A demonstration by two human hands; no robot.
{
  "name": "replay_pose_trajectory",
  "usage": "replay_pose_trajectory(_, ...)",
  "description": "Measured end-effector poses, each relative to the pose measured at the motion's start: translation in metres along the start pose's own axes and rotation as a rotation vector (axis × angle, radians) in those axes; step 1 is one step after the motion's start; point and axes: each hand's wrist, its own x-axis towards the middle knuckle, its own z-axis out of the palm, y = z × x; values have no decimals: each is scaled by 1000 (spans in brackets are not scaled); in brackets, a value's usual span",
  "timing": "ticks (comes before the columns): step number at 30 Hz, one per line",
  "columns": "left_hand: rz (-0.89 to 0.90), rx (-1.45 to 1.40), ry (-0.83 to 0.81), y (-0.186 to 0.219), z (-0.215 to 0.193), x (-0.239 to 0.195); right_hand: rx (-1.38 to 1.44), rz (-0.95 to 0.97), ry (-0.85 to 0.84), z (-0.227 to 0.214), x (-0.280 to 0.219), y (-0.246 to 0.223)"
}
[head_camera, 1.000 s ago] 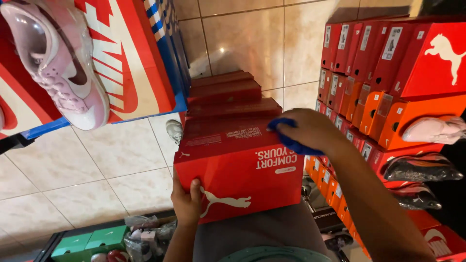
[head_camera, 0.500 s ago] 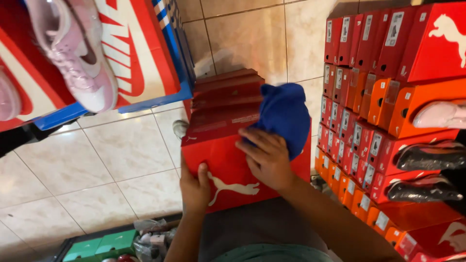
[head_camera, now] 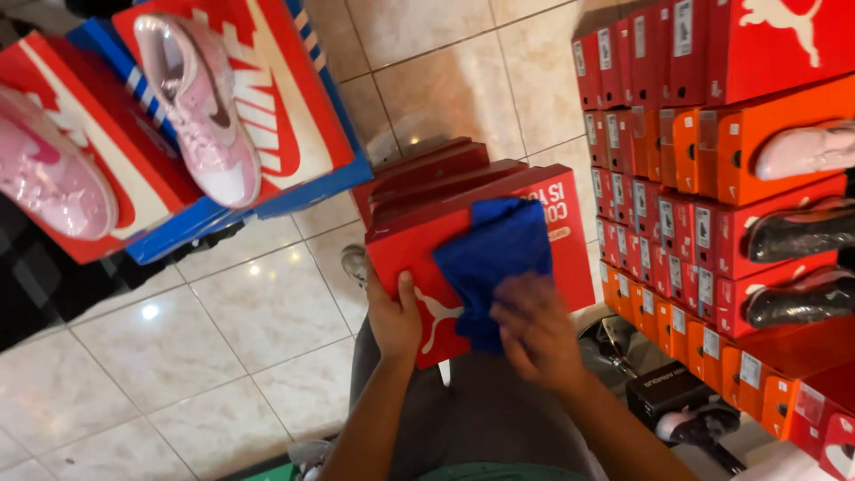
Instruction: Cleaning shoe boxes with a cloth and inspecting the shoes inside
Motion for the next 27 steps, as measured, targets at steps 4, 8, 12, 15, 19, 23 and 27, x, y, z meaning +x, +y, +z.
replay_pose_trajectory(4, 37, -101, 24, -8, 3, -5, -689, 53, -139, 43, 6, 42)
replay_pose_trajectory(8, -6, -301, 15, -86, 30, 6, -759, -132, -249, 109, 39, 34)
replay_pose_trajectory(12, -294, -189, 55, -80, 29, -2, -660, -179, -223, 76, 8, 43)
replay_pose_trajectory(15, -214, -240, 0, -2, 12, -6, -766, -232, -238, 20, 7, 89)
replay_pose_trajectory(19, -193, -362, -42, -14, 13, -4, -851, -32, -166, -7, 32, 94)
replay_pose_trajectory(23, -108, -681, -123, 6, 11, -3, -783, -110, -131, 92, 62, 62)
replay_pose_trajectory(27, -97, -627, -145, -15, 7, 2, -659, -108, -188, 117, 31, 16)
